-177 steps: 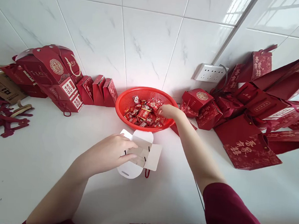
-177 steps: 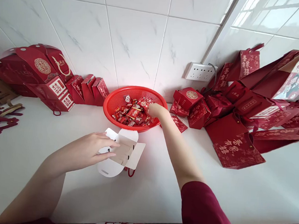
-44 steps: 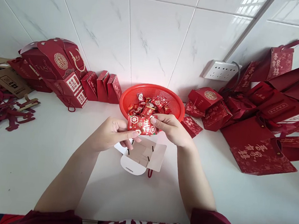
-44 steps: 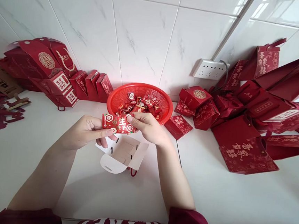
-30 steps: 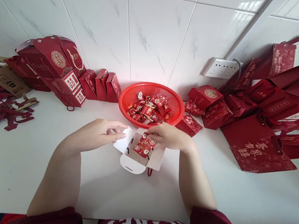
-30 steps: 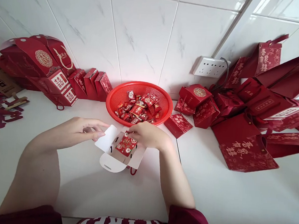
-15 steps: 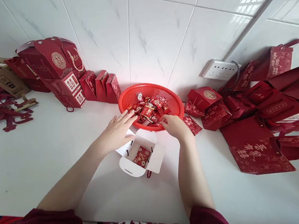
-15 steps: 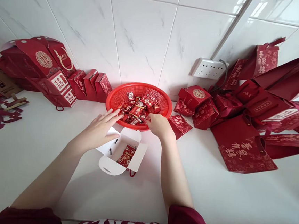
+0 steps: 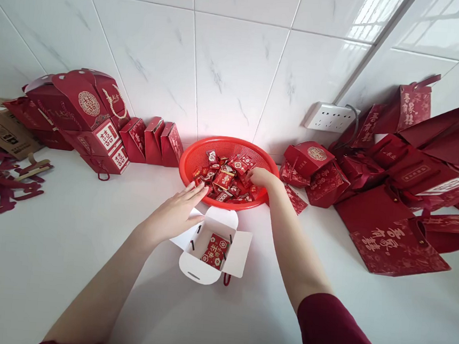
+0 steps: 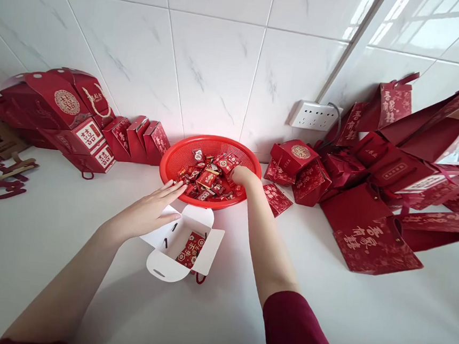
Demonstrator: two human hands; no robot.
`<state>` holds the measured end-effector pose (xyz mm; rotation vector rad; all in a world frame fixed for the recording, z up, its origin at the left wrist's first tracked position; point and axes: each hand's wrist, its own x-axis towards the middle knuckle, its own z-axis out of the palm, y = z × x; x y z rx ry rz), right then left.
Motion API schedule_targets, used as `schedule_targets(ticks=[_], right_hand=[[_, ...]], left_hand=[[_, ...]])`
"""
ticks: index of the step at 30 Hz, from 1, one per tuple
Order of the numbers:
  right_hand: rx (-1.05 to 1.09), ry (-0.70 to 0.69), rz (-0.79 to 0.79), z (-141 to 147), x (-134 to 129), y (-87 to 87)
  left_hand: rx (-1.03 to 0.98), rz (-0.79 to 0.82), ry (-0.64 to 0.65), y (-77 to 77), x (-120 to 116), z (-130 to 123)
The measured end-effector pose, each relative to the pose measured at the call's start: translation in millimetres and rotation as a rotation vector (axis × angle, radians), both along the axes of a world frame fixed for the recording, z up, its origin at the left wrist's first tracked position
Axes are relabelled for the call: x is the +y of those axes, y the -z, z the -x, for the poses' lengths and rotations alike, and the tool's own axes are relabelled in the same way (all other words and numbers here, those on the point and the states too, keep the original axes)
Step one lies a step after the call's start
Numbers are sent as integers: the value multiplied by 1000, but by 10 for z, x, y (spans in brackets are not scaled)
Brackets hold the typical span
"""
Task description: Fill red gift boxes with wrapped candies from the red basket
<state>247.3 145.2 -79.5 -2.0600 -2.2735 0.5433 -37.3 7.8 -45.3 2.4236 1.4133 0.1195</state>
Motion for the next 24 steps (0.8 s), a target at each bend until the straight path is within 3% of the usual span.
schedule_targets(ticks=[4,10,20,24], right_hand=[[-97,27,103,34,174,133],[-148,10,168,42,192,259],[-123,-64,139,100,149,165],[-116,-110,209,145,131,123]], left_hand=[[9,-6,10,12,10,6],[61,-19,-5,49,6,-5],[75,-14,-22,59,0,-17],[80,-24,-17,71,15,-9]])
